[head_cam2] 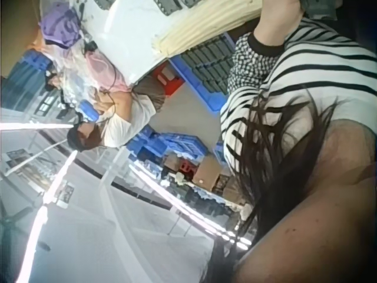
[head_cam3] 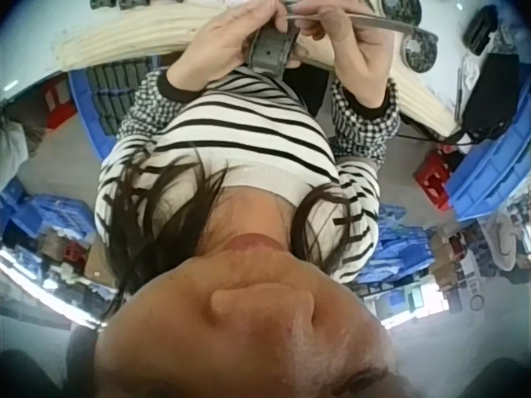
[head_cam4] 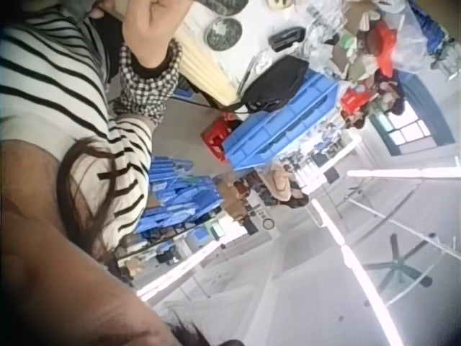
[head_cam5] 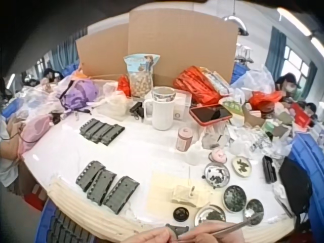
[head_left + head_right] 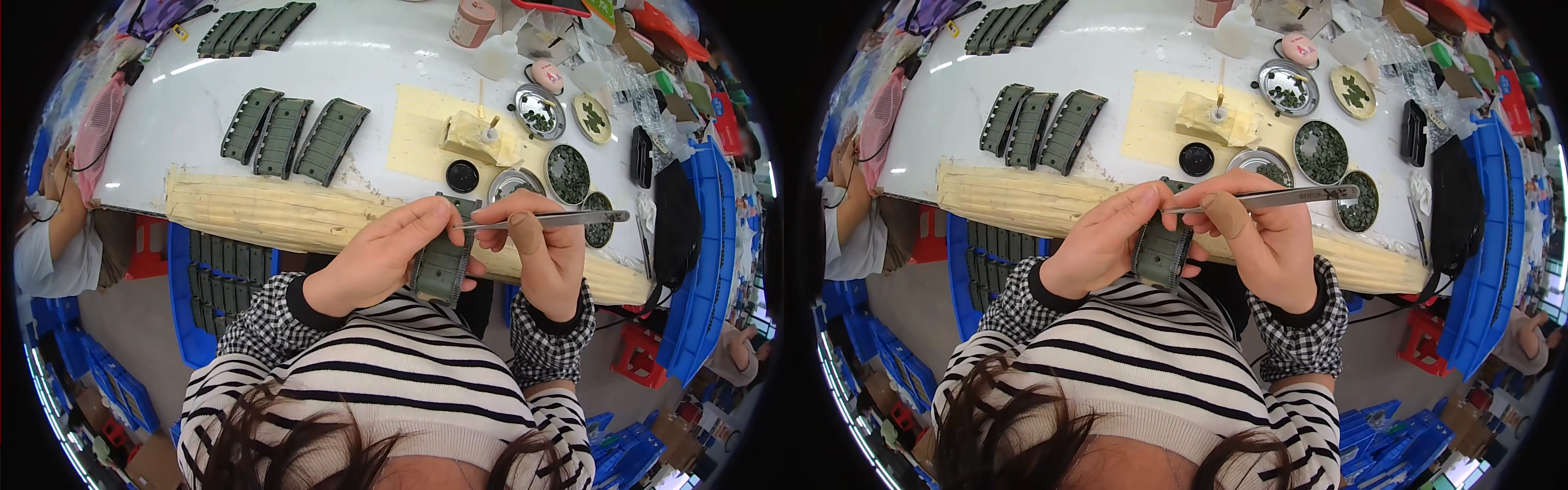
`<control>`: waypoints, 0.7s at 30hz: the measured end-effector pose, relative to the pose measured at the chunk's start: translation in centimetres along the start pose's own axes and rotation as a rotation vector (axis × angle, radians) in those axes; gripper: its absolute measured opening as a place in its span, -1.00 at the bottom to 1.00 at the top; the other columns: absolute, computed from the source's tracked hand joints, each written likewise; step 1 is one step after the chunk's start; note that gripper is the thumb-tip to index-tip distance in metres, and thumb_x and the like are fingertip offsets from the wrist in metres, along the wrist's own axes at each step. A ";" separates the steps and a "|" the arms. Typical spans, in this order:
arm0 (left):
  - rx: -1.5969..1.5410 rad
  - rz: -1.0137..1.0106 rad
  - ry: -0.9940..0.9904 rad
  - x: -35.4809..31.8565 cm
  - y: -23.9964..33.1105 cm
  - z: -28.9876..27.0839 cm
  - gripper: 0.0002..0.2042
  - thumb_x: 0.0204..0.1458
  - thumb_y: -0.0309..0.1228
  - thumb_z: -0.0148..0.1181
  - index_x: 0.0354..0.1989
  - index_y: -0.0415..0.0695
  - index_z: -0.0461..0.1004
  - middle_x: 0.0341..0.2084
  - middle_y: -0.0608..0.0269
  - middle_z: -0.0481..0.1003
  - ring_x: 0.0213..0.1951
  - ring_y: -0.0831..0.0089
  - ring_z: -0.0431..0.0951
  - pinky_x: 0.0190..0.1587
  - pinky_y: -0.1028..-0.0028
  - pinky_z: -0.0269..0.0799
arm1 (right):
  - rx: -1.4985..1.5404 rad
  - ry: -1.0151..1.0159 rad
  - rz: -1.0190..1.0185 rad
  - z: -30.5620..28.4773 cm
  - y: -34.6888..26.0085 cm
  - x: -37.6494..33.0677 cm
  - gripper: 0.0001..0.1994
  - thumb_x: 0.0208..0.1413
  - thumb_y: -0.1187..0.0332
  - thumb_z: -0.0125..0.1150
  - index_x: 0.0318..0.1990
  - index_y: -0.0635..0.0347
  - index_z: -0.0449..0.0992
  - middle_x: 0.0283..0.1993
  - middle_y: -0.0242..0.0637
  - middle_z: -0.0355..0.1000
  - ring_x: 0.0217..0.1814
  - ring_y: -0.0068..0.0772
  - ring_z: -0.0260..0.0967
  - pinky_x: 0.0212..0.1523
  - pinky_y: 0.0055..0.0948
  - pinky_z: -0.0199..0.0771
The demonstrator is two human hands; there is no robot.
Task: Assembling small plastic components onto toy tank hulls using precision tools and adhesive.
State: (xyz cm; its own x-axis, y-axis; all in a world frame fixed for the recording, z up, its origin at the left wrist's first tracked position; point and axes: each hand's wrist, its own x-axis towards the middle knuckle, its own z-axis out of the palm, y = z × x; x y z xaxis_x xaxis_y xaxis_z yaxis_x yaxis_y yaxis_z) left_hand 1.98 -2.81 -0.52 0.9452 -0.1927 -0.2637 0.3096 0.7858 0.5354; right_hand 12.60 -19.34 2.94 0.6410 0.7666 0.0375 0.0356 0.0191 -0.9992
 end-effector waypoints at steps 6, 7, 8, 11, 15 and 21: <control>0.038 0.002 -0.039 -0.2 0.2 -0.3 -0.67 0.33 -0.16 -0.25 -0.32 -0.18 0.26 -0.24 0.14 0.41 -0.05 0.29 0.52 0.00 0.25 0.53 | -0.171 0.005 -0.124 0.3 -0.1 0.0 -0.84 0.17 0.46 0.13 -0.18 0.35 0.55 -0.27 -0.23 0.50 -0.33 -0.53 0.45 -0.27 -0.59 0.48; 0.054 0.040 -0.017 -0.2 0.3 -0.2 -0.68 0.34 -0.18 -0.24 -0.32 -0.17 0.27 -0.26 0.17 0.40 -0.04 0.34 0.49 0.01 0.30 0.49 | -0.336 0.008 -0.296 0.2 0.0 0.1 -0.84 0.12 0.48 0.17 -0.18 0.35 0.56 -0.27 -0.20 0.50 -0.34 -0.48 0.45 -0.27 -0.58 0.49; 0.070 0.078 0.006 -0.2 0.3 -0.1 -0.69 0.34 -0.19 -0.24 -0.32 -0.17 0.27 -0.28 0.20 0.39 -0.03 0.39 0.47 0.01 0.34 0.46 | -0.499 0.012 -0.470 0.1 0.1 0.2 -0.83 0.07 0.50 0.21 -0.18 0.35 0.56 -0.27 -0.17 0.50 -0.35 -0.43 0.46 -0.27 -0.56 0.50; 0.097 0.125 0.054 0.0 0.3 -0.3 -0.71 0.34 -0.23 -0.23 -0.33 -0.15 0.28 -0.33 0.29 0.35 -0.06 0.51 0.40 0.00 0.45 0.37 | -0.693 -0.047 -0.589 1.3 0.2 -0.8 -0.76 -0.04 0.50 0.28 -0.16 0.30 0.58 -0.20 -0.10 0.48 -0.32 -0.33 0.48 -0.27 -0.43 0.53; 0.044 0.168 0.117 0.3 -0.4 -0.3 -0.72 0.34 -0.24 -0.24 -0.32 -0.15 0.29 -0.35 0.31 0.33 -0.08 0.52 0.38 0.00 0.46 0.36 | -0.860 -0.042 -0.659 2.2 0.4 -1.1 -0.69 -0.09 0.38 0.35 -0.13 0.26 0.60 -0.14 -0.10 0.47 -0.30 -0.33 0.48 -0.34 -0.46 0.53; 0.043 0.165 0.100 0.2 -0.4 -0.5 -0.72 0.35 -0.24 -0.25 -0.29 -0.17 0.30 -0.09 0.09 0.41 0.06 0.43 0.37 0.10 0.41 0.33 | -0.879 -0.019 -0.684 2.3 0.6 -0.9 -0.64 -0.10 0.29 0.36 -0.11 0.24 0.59 -0.15 -0.13 0.48 -0.31 -0.36 0.48 -0.38 -0.52 0.52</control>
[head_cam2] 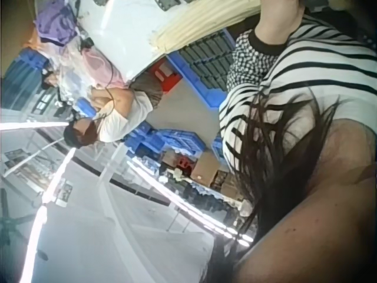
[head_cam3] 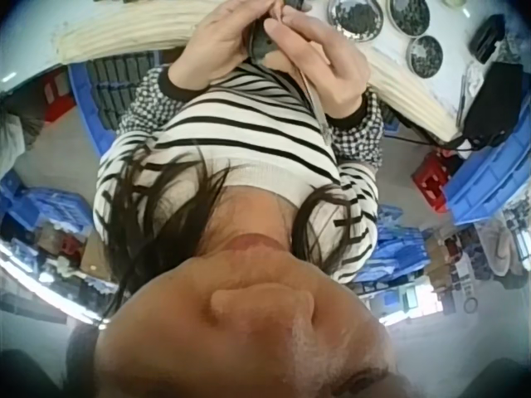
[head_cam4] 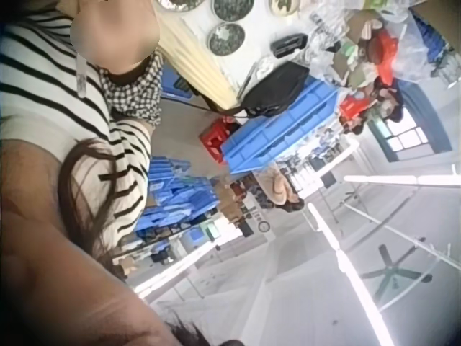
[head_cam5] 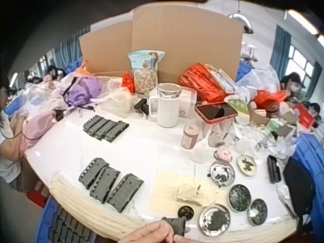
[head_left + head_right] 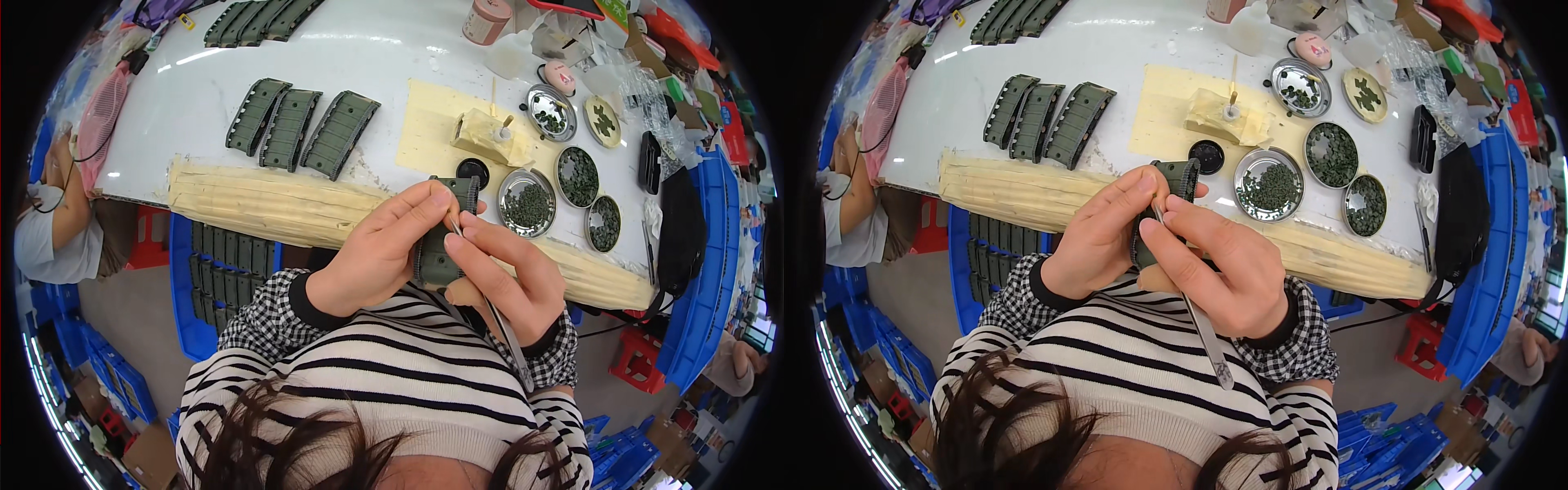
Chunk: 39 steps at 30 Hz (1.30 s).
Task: Assembling small plastic components onto toy tank hulls using precision tools and adhesive.
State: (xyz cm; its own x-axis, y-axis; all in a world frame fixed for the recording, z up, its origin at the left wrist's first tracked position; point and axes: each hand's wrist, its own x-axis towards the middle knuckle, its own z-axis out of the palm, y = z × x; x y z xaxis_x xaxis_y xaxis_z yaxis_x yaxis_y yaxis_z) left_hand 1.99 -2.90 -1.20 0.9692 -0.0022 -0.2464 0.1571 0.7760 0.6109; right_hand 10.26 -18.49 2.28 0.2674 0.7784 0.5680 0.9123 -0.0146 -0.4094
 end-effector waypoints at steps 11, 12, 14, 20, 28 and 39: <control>0.052 0.054 -0.032 0.0 -0.1 -0.2 -0.71 0.35 -0.23 -0.25 -0.27 -0.17 0.32 0.01 0.04 0.40 -0.01 0.48 0.39 0.09 0.44 0.32 | -0.013 0.008 0.024 0.1 -0.2 0.0 -0.64 -0.09 0.30 0.34 -0.11 0.26 0.58 -0.16 -0.14 0.48 -0.23 -0.31 0.50 -0.32 -0.49 0.54; 0.054 0.059 -0.036 0.0 -0.1 -0.2 -0.71 0.35 -0.23 -0.25 -0.27 -0.17 0.32 0.02 0.04 0.40 -0.01 0.48 0.39 0.09 0.44 0.32 | -0.010 0.009 0.019 0.2 -0.1 0.0 -0.64 -0.09 0.31 0.34 -0.11 0.26 0.58 -0.15 -0.14 0.48 -0.22 -0.30 0.51 -0.32 -0.49 0.54; 0.051 0.063 -0.034 0.0 -0.2 -0.2 -0.71 0.35 -0.23 -0.25 -0.27 -0.17 0.32 0.02 0.04 0.40 0.00 0.48 0.39 0.09 0.44 0.32 | -0.003 0.005 0.018 0.1 -0.1 0.1 -0.65 -0.08 0.32 0.33 -0.10 0.27 0.58 -0.15 -0.14 0.48 -0.21 -0.29 0.51 -0.31 -0.48 0.54; 0.059 0.069 -0.054 0.0 -0.2 -0.3 -0.70 0.34 -0.22 -0.24 -0.28 -0.17 0.32 0.02 0.03 0.39 0.03 0.47 0.38 0.10 0.42 0.31 | 0.033 0.006 0.031 0.0 -0.1 0.0 -0.64 -0.07 0.33 0.32 -0.09 0.27 0.57 -0.15 -0.13 0.48 -0.21 -0.28 0.51 -0.31 -0.47 0.54; 0.056 0.051 -0.046 -0.1 -0.2 -0.2 -0.70 0.34 -0.21 -0.24 -0.27 -0.17 0.31 0.02 0.03 0.39 0.04 0.46 0.37 0.11 0.41 0.30 | 0.054 0.002 0.050 -0.1 -0.2 0.3 -0.65 -0.09 0.39 0.34 -0.09 0.27 0.57 -0.16 -0.13 0.49 -0.24 -0.27 0.51 -0.33 -0.47 0.53; -0.007 0.172 0.095 -1.5 1.6 0.1 -0.25 0.12 -0.64 -0.01 0.43 0.03 -0.22 0.11 -0.04 0.30 -0.01 0.21 0.50 0.15 0.19 0.40 | 0.306 0.286 0.537 1.4 3.4 -0.6 -0.89 0.13 0.50 0.18 -0.25 0.31 0.59 -0.33 -0.22 0.49 -0.32 -0.33 0.36 -0.25 -0.47 0.34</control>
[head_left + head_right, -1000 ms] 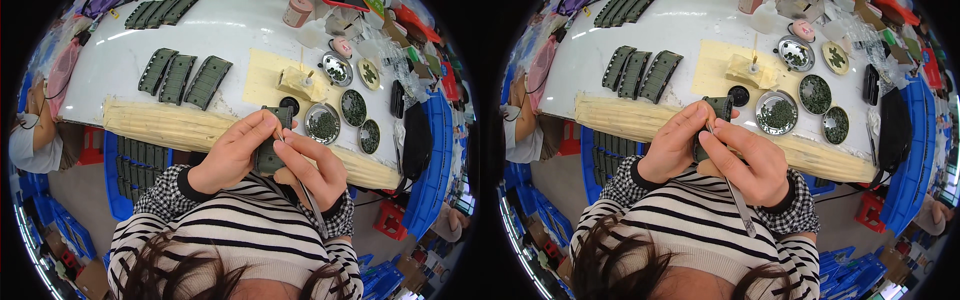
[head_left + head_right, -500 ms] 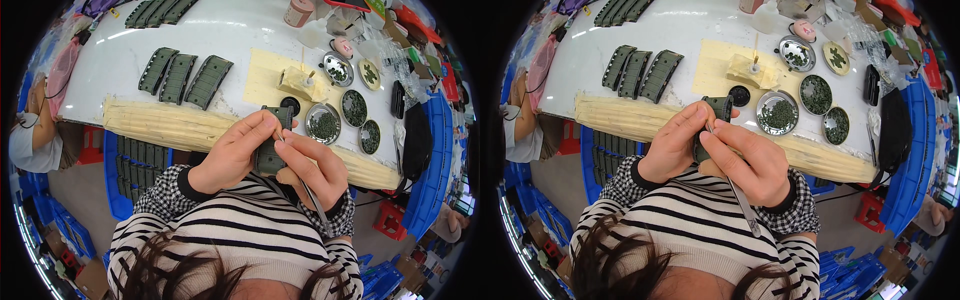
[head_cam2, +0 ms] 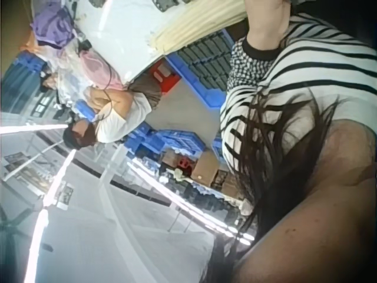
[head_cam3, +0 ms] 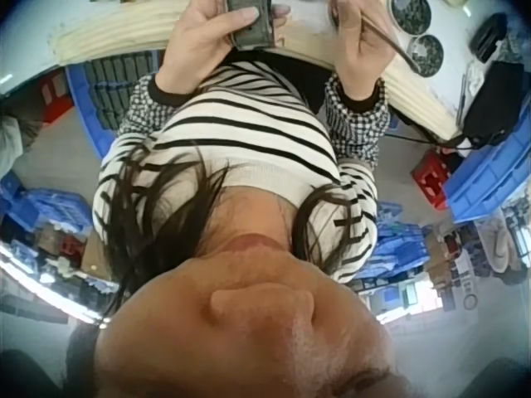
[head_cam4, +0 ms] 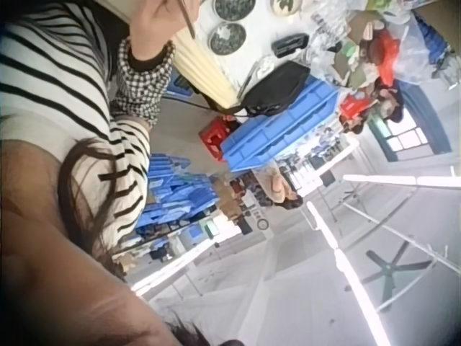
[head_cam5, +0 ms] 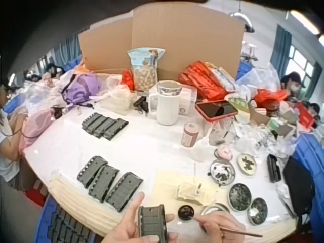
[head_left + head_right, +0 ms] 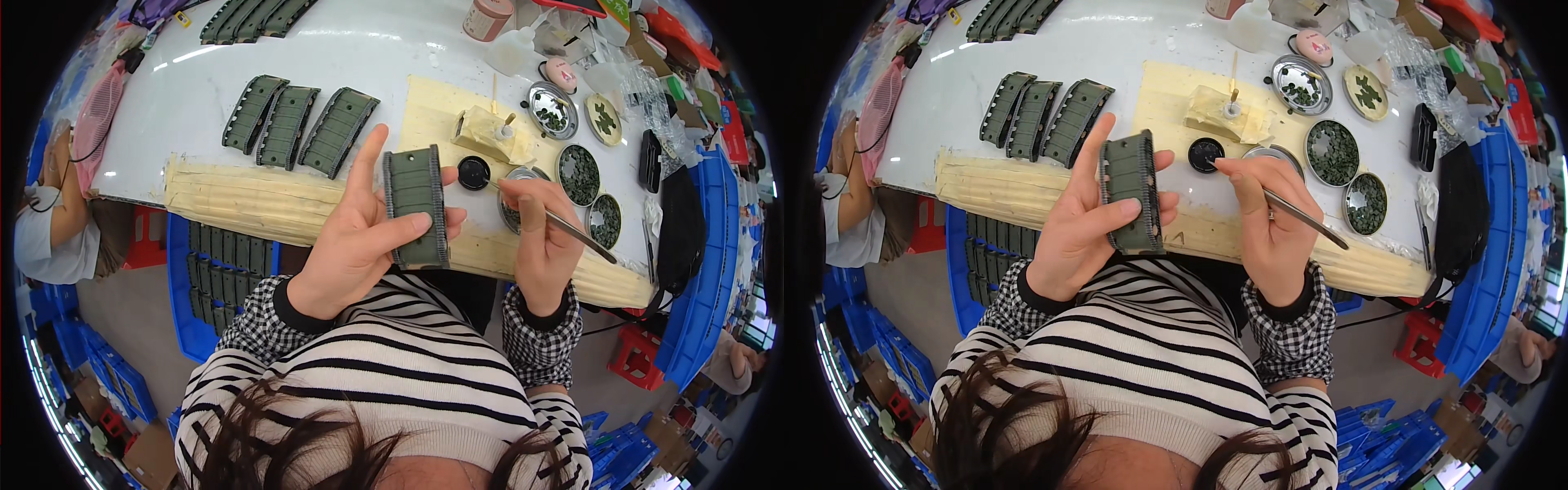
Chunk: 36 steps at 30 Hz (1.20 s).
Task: Assembling small plastic components onto toy tank hulls using precision tools and adhesive.
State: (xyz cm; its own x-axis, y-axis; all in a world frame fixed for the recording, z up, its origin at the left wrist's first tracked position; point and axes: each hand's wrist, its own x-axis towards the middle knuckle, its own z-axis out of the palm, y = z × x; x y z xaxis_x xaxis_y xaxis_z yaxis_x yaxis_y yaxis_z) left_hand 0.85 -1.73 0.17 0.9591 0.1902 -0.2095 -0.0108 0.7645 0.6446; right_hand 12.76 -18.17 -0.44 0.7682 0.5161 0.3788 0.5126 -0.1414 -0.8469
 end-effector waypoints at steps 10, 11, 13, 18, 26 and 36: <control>-0.171 -0.073 0.129 -0.5 0.6 -1.2 -0.58 0.09 -0.61 0.05 0.15 -0.12 0.22 -0.05 0.09 0.45 0.00 0.31 0.48 0.19 0.14 0.36 | -0.298 -0.018 -0.142 1.3 1.7 0.6 -0.92 0.09 0.44 0.23 -0.31 0.23 0.59 -0.37 -0.31 0.52 -0.32 -0.29 0.29 -0.23 -0.40 0.31; -0.139 -0.070 0.156 -0.5 0.6 -1.0 -0.61 0.11 -0.59 0.03 0.13 -0.10 0.24 -0.04 0.09 0.44 -0.01 0.31 0.48 0.17 0.15 0.37 | -0.300 -0.018 -0.144 1.3 1.7 0.6 -0.92 0.09 0.44 0.23 -0.31 0.22 0.59 -0.36 -0.31 0.52 -0.32 -0.29 0.29 -0.23 -0.40 0.30; -0.077 -0.030 0.183 -0.6 0.6 -1.0 -0.62 0.14 -0.55 0.01 0.15 -0.07 0.23 -0.03 0.06 0.44 0.00 0.31 0.48 0.13 0.19 0.41 | -0.301 -0.019 -0.153 1.4 1.9 0.6 -0.93 0.09 0.44 0.23 -0.31 0.22 0.59 -0.36 -0.31 0.52 -0.32 -0.28 0.28 -0.23 -0.40 0.30; -0.067 0.019 0.202 -0.5 0.5 -1.3 -0.63 0.17 -0.50 -0.01 0.16 -0.05 0.22 0.01 0.02 0.42 0.00 0.31 0.50 0.05 0.25 0.46 | -0.308 -0.037 -0.134 1.3 1.8 0.6 -0.92 0.09 0.46 0.22 -0.30 0.22 0.60 -0.36 -0.30 0.51 -0.32 -0.29 0.28 -0.23 -0.41 0.29; -0.172 -0.030 0.228 -0.2 0.7 -1.0 -0.60 0.18 -0.49 -0.02 0.20 -0.16 0.18 0.09 -0.06 0.36 0.06 0.29 0.48 0.08 0.38 0.48 | -0.020 -0.025 -0.202 -0.4 -1.9 -0.2 -0.86 0.14 0.49 0.11 -0.25 0.30 0.60 -0.28 -0.19 0.49 -0.21 -0.25 0.35 -0.12 -0.37 0.32; -0.292 -0.066 0.194 0.0 0.2 -0.7 -0.62 0.17 -0.51 0.00 0.17 -0.19 0.22 0.09 -0.03 0.37 0.05 0.34 0.48 0.09 0.42 0.49 | 0.219 -0.123 -0.139 1.0 -2.4 -0.7 -0.82 0.21 0.43 0.07 -0.16 0.30 0.57 -0.13 -0.11 0.49 -0.15 -0.32 0.46 -0.12 -0.47 0.43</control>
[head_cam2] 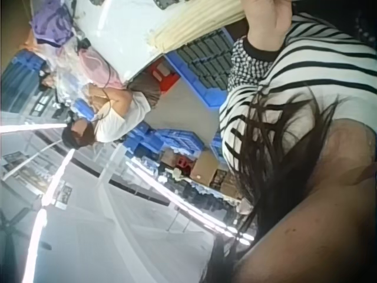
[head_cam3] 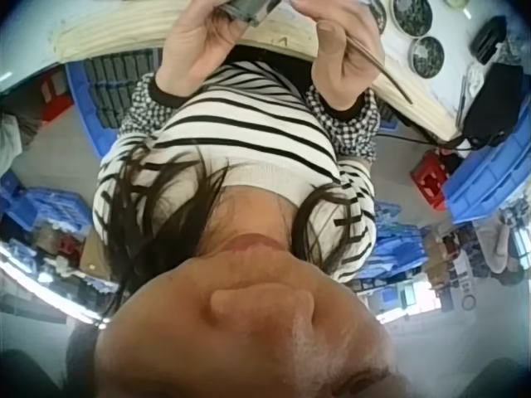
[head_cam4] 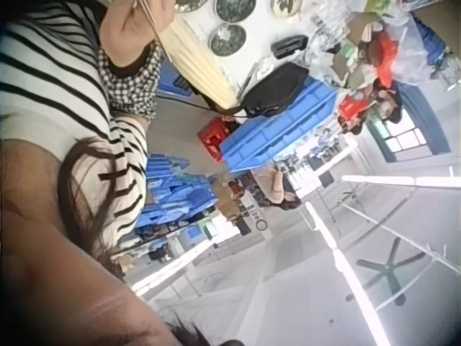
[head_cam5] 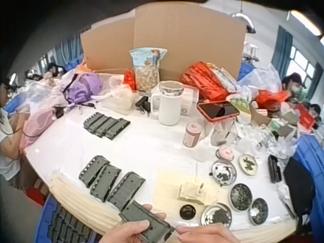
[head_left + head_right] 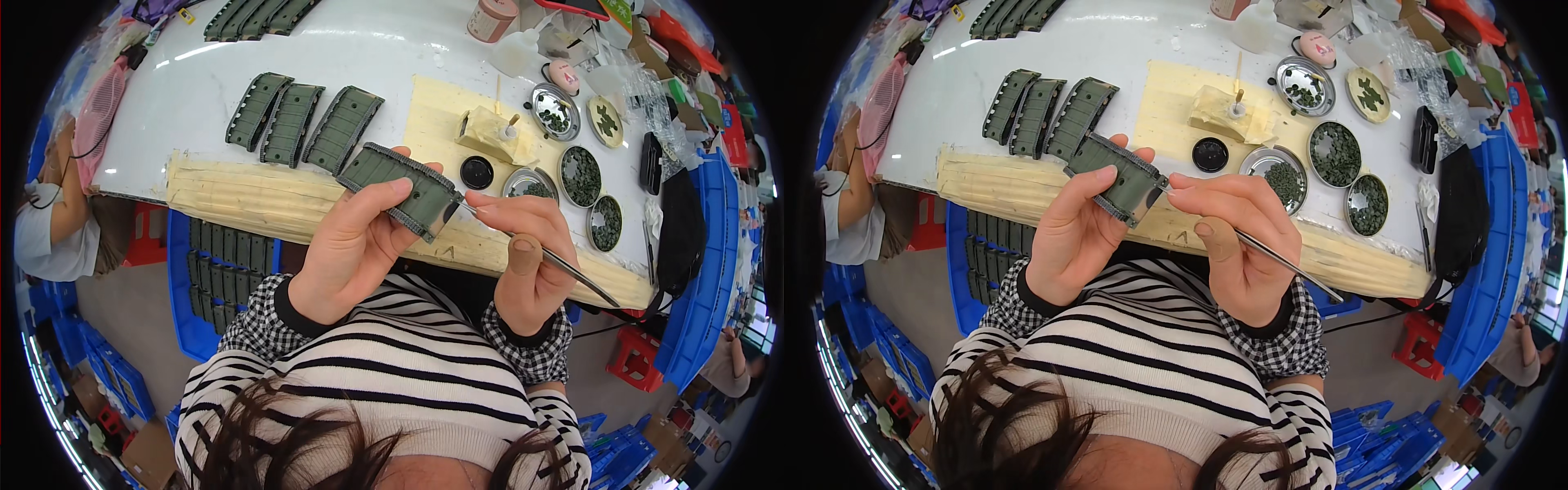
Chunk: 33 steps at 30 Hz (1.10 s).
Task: Assembling small plastic components onto toy tank hulls using precision tools and adhesive.
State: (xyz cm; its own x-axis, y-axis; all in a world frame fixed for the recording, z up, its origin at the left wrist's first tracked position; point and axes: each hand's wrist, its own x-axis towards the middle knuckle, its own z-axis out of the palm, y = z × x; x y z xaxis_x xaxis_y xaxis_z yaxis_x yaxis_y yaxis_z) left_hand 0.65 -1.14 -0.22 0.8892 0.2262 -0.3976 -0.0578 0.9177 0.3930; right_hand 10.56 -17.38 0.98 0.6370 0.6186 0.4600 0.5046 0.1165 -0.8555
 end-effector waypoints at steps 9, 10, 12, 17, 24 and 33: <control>0.002 -0.007 -0.006 0.0 -0.1 0.1 -0.63 0.18 -0.50 0.00 0.17 -0.19 0.22 0.09 -0.02 0.37 0.05 0.34 0.48 0.10 0.43 0.48 | -0.074 -0.023 -0.026 -0.1 0.0 0.2 -0.82 0.21 0.42 0.10 -0.17 0.30 0.58 -0.15 -0.14 0.51 -0.16 -0.33 0.46 -0.13 -0.48 0.44; 0.004 -0.007 -0.004 0.0 -0.1 0.2 -0.63 0.18 -0.50 0.00 0.17 -0.19 0.22 0.09 -0.02 0.37 0.05 0.34 0.48 0.10 0.43 0.48 | -0.073 -0.023 -0.024 -0.1 0.1 0.2 -0.82 0.21 0.42 0.10 -0.17 0.30 0.58 -0.15 -0.13 0.51 -0.16 -0.34 0.46 -0.14 -0.48 0.44; 0.004 -0.009 -0.003 0.0 -0.1 0.2 -0.63 0.18 -0.50 0.00 0.17 -0.19 0.22 0.09 -0.02 0.37 0.06 0.34 0.48 0.10 0.43 0.48 | -0.067 -0.023 -0.018 -0.2 0.1 0.2 -0.82 0.21 0.42 0.10 -0.17 0.30 0.58 -0.15 -0.14 0.51 -0.17 -0.34 0.46 -0.14 -0.48 0.44; 0.010 -0.009 0.007 0.1 -0.2 0.2 -0.63 0.17 -0.50 0.00 0.17 -0.20 0.22 0.09 -0.03 0.37 0.06 0.32 0.47 0.12 0.41 0.46 | -0.050 -0.017 -0.009 -0.2 0.3 0.1 -0.82 0.21 0.41 0.10 -0.17 0.29 0.58 -0.17 -0.14 0.51 -0.18 -0.34 0.46 -0.15 -0.48 0.45; 0.029 -0.002 0.018 0.1 -0.3 0.3 -0.63 0.17 -0.50 0.00 0.16 -0.20 0.23 0.08 -0.04 0.37 0.07 0.32 0.46 0.15 0.39 0.43 | -0.062 -0.032 -0.018 -0.5 0.1 0.4 -0.83 0.21 0.43 0.10 -0.18 0.30 0.58 -0.18 -0.14 0.52 -0.20 -0.35 0.46 -0.17 -0.49 0.45; 0.052 0.007 0.026 0.1 -0.4 0.3 -0.63 0.17 -0.50 0.00 0.16 -0.19 0.23 0.08 -0.03 0.38 0.06 0.34 0.47 0.11 0.41 0.45 | -0.072 -0.047 -0.005 -0.4 0.0 0.4 -0.87 0.17 0.50 0.13 -0.20 0.30 0.58 -0.20 -0.14 0.52 -0.21 -0.37 0.47 -0.19 -0.51 0.46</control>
State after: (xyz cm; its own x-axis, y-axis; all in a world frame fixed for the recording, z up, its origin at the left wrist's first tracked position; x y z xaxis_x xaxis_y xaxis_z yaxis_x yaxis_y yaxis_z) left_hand 0.90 -1.56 -0.15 0.8770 0.2412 -0.4157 -0.0396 0.8983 0.4377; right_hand 11.09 -17.46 1.28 0.6074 0.6542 0.4507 0.5490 0.0644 -0.8333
